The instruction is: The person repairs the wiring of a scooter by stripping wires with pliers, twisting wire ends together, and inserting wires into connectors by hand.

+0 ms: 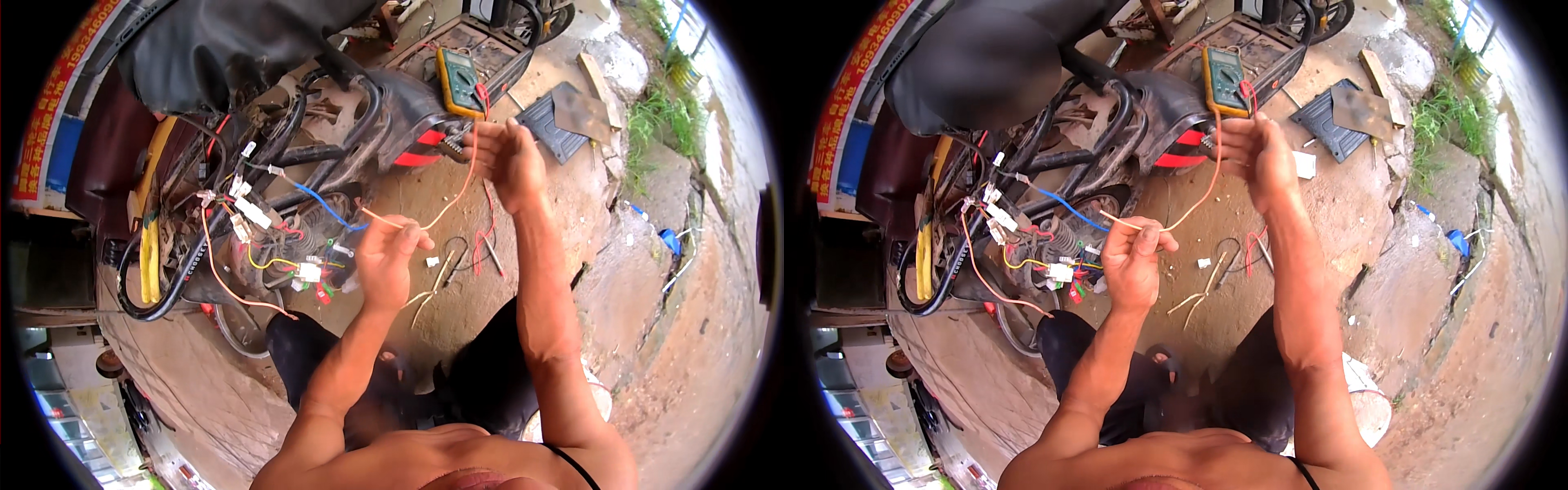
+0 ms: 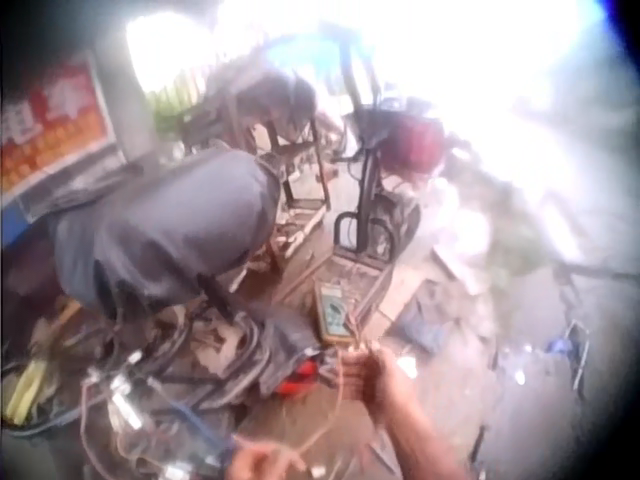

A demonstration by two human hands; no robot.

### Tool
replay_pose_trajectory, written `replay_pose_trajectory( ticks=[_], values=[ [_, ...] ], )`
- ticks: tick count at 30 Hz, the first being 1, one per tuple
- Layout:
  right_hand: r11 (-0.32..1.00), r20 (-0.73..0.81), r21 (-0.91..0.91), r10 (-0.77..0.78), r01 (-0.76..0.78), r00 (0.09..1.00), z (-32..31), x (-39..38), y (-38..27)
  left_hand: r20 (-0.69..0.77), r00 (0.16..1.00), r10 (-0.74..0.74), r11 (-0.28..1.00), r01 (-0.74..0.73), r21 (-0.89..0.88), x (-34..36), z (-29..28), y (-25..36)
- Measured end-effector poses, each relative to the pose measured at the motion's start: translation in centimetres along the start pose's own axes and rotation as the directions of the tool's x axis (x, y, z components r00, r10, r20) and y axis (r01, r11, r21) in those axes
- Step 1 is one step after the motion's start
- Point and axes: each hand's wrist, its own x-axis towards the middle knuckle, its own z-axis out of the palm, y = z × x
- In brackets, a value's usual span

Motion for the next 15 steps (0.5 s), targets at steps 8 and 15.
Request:
replay_pose_trajectory(
  ticks=[8,15],
  values=[
    [0.975,0.306,0.023,-0.218,0.222,0.927,3.3,-3.5,-0.4,-0.022,0.994,-0.103,0.995,0.103,-0.009,-0.5,1.0,-0.8],
    [0.966,0.406,-0.055,-0.21,0.254,0.889,3.8,-4.9,-1.7,0.118,0.875,-0.469,0.874,0.441,0.203,-2.4,0.0,1.4]
  ],
)
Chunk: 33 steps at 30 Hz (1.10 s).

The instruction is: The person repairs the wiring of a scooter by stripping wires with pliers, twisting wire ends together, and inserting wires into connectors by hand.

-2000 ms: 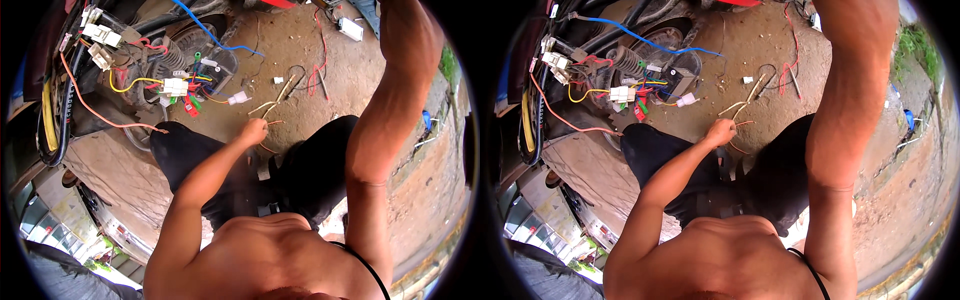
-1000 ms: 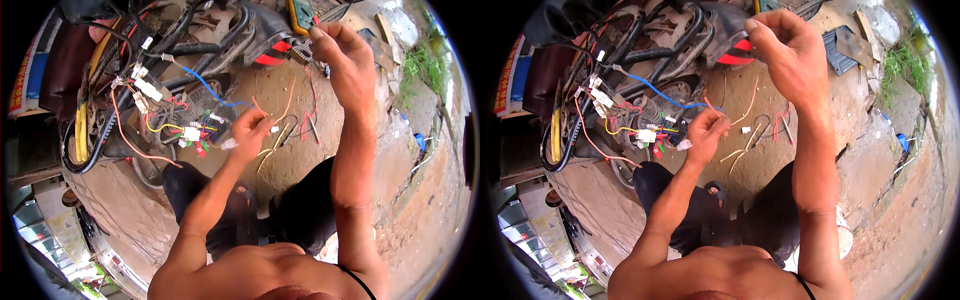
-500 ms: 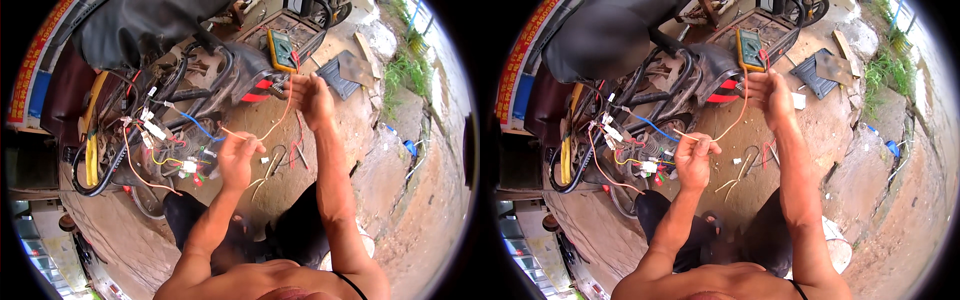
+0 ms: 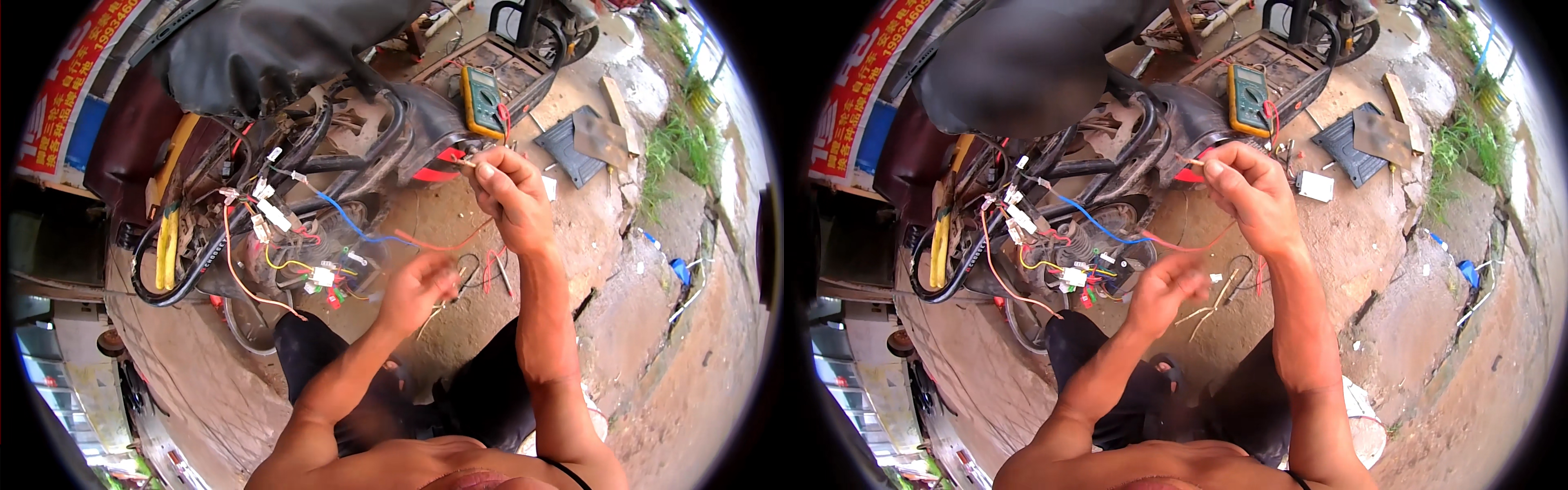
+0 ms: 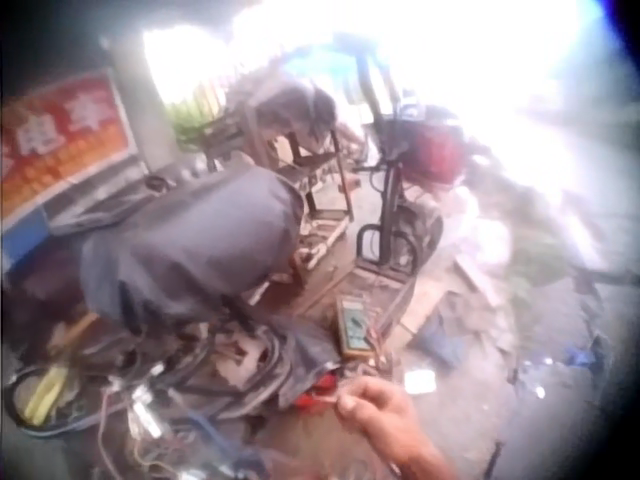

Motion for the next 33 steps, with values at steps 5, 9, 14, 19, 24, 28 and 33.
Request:
replay_pose_trajectory(
  ticks=[5,9,14,19,24,28,33],
  values=[
    [0.97,0.127,-0.224,-0.067,0.094,0.99,0.6,-1.0,-1.0,0.22,0.963,-0.153,0.882,0.032,0.471,-5.3,-0.3,6.4],
    [0.962,0.222,-0.261,-0.019,0.078,0.975,2.3,-1.8,-1.8,0.176,0.847,0.501,0.577,-0.479,0.662,-5.7,-0.4,13.6],
    [0.968,0.312,-0.234,-0.013,0.09,0.95,4.5,-3.3,-2.9,0.198,0.776,0.599,0.442,-0.527,0.726,-3.5,0.0,17.2],
    [0.928,0.341,-0.271,-0.154,0.254,0.927,5.6,-3.5,-2.9,0.273,0.785,0.556,0.462,-0.565,0.684,-3.9,-1.7,16.7],
    [0.795,0.334,-0.397,-0.34,0.458,0.879,4.9,-3.7,-3.5,-0.007,0.925,0.38,0.792,-0.322,0.519,-5.6,-2.0,17.4],
    [0.873,0.11,-0.275,-0.388,0.403,0.915,0.1,-3.3,-4.2,-0.073,0.844,0.532,0.748,-0.429,0.506,-6.9,-6.8,18.4],
    [0.919,0.179,-0.284,-0.231,0.275,0.956,3.7,-3.5,-3.6,0.265,0.765,0.587,0.465,-0.586,0.663,-5.4,-3.6,17.7]
  ],
)
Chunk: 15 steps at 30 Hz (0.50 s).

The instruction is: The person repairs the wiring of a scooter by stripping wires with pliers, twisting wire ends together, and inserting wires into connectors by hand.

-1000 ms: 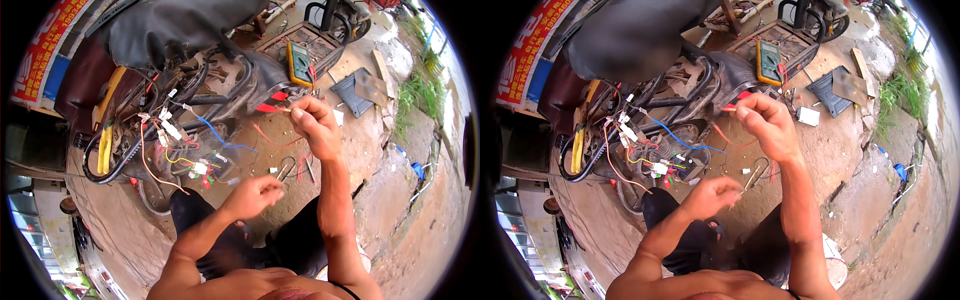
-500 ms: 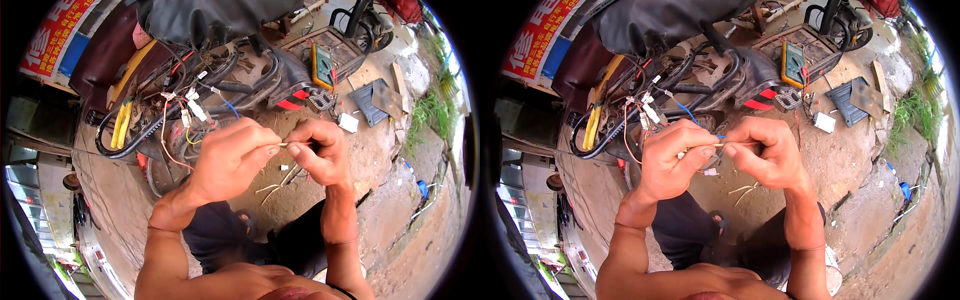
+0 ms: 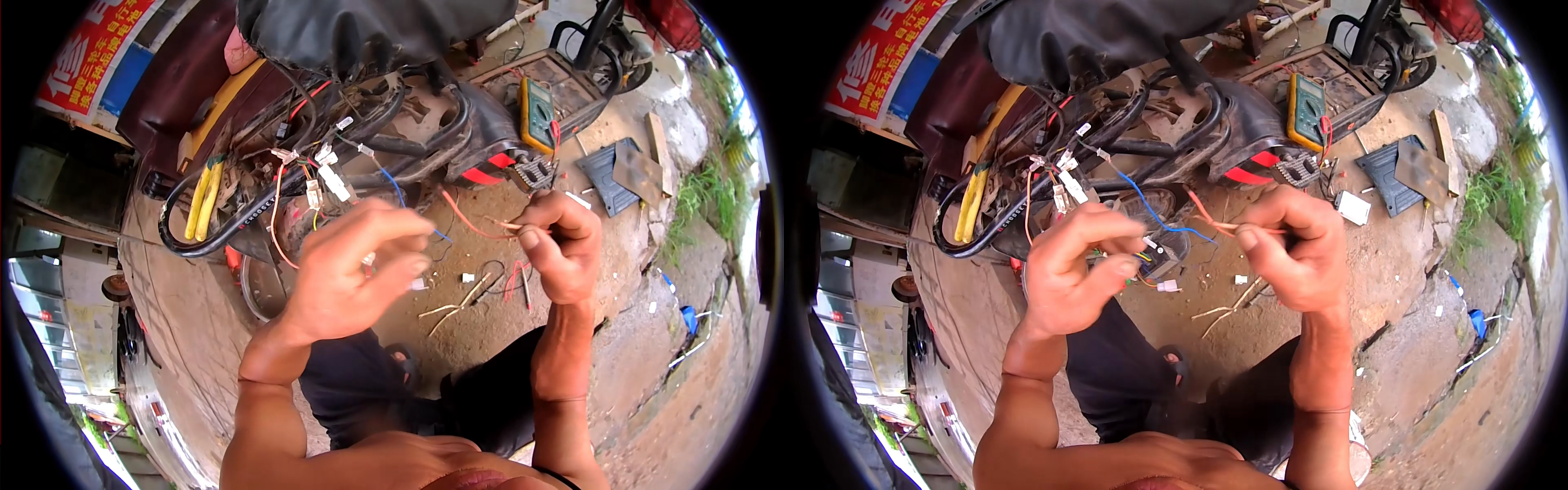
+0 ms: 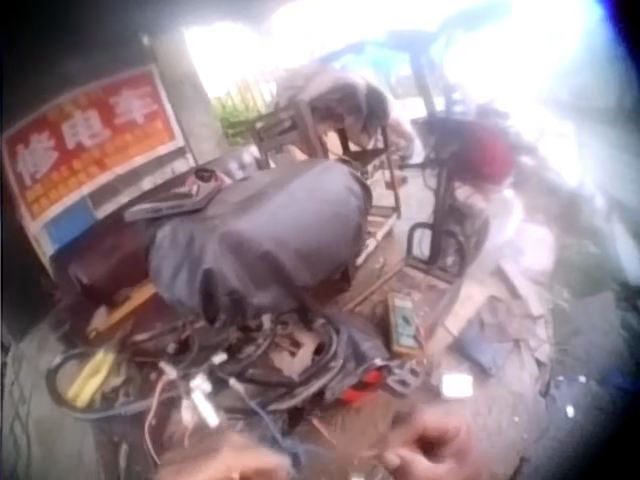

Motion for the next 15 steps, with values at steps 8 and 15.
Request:
replay_pose_trajectory(
  ticks=[8,15],
  values=[
    [0.999,0.102,-0.039,-0.028,0.032,0.994,1.7,0.5,0.4,-0.003,0.988,0.155,0.983,-0.154,0.097,2.2,2.2,-0.7],
    [0.989,0.157,-0.083,-0.111,0.125,0.981,2.2,0.9,0.5,-0.024,0.998,-0.056,0.998,0.055,-0.035,1.2,1.7,-0.7]
  ],
)
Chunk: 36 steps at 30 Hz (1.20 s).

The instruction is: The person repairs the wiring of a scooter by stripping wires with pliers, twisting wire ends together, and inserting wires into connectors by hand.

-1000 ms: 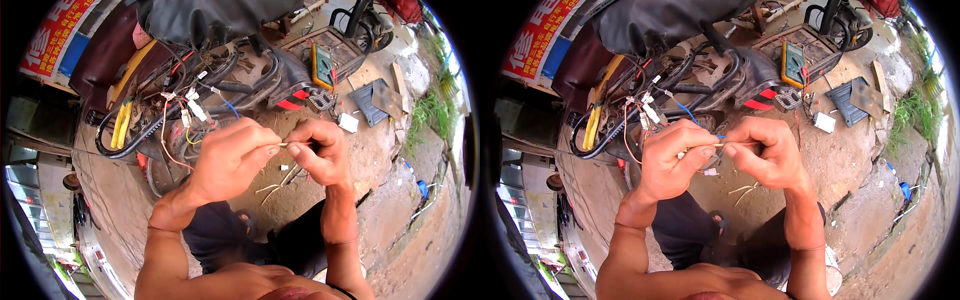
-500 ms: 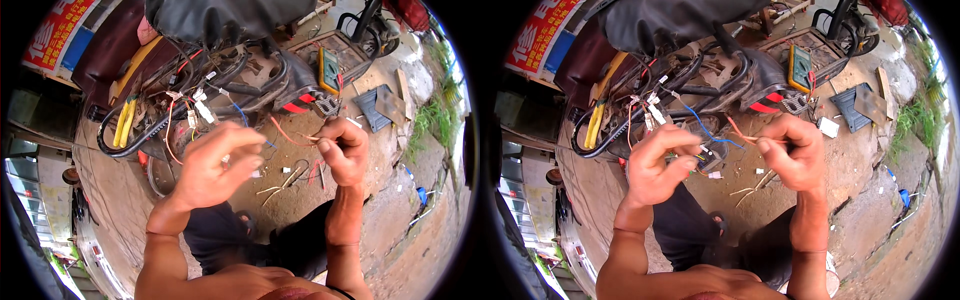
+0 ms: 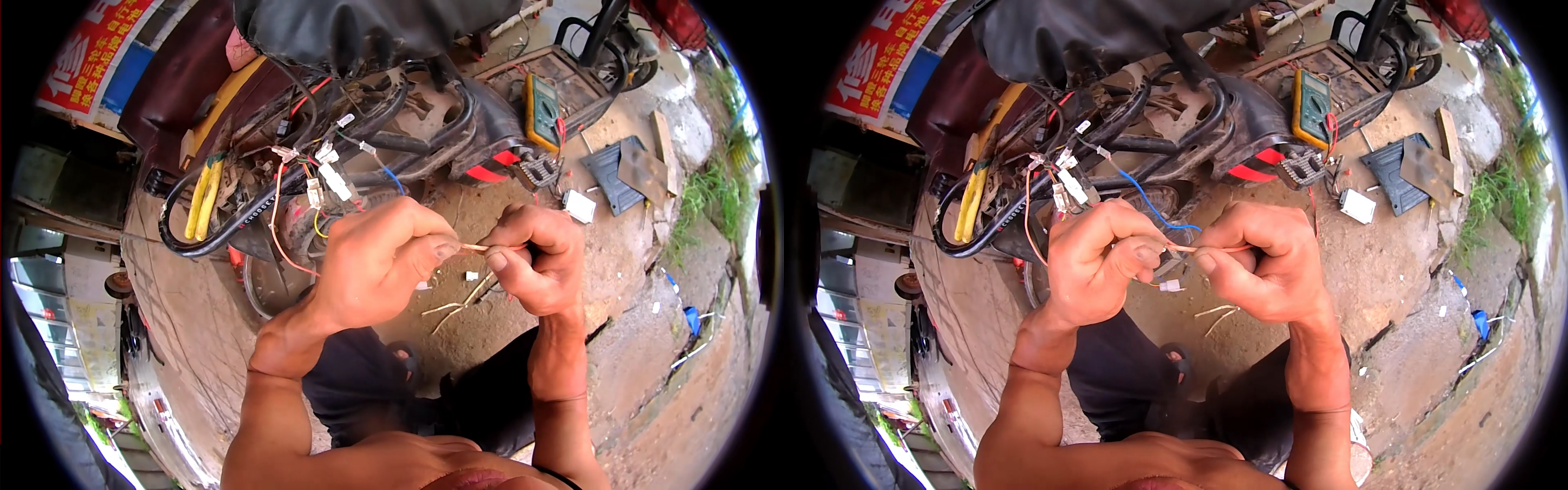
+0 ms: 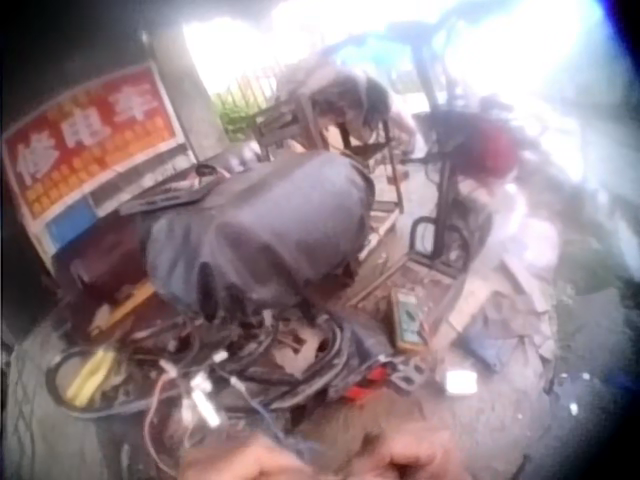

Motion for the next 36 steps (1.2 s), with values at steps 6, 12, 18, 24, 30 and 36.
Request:
replay_pose_trajectory(
  ticks=[6,12,18,24,30,36],
  values=[
    [0.986,-0.172,0.161,-0.009,0.038,0.985,-1.2,-0.9,0.8,-0.292,0.921,-0.257,0.897,0.114,-0.427,-0.1,-2.0,-0.6],
    [0.983,-0.14,0.175,0.085,-0.06,0.986,-1.5,-0.8,0.5,-0.117,0.99,0.085,0.967,-0.11,-0.229,-1.3,-1.9,-1.8],
    [0.979,-0.097,0.187,0.096,-0.077,0.991,-1.1,-0.4,0.2,-0.127,0.988,0.088,0.978,-0.11,-0.179,1.4,0.3,0.2],
    [0.942,0.103,0.24,0.214,-0.233,0.971,-1.1,-0.1,-0.1,0.038,0.953,0.299,0.95,-0.301,0.077,1.7,0.2,-0.7],
    [0.881,0.218,0.223,0.371,-0.416,0.903,-0.2,-0.2,-1.5,0.081,0.914,0.397,0.901,-0.405,0.155,1.2,0.5,-1.6],
    [0.886,0.148,0.244,0.369,-0.395,0.918,1.7,-0.5,-0.5,0.005,0.97,0.242,0.96,-0.24,0.148,0.2,0.7,-1.6]
  ],
)
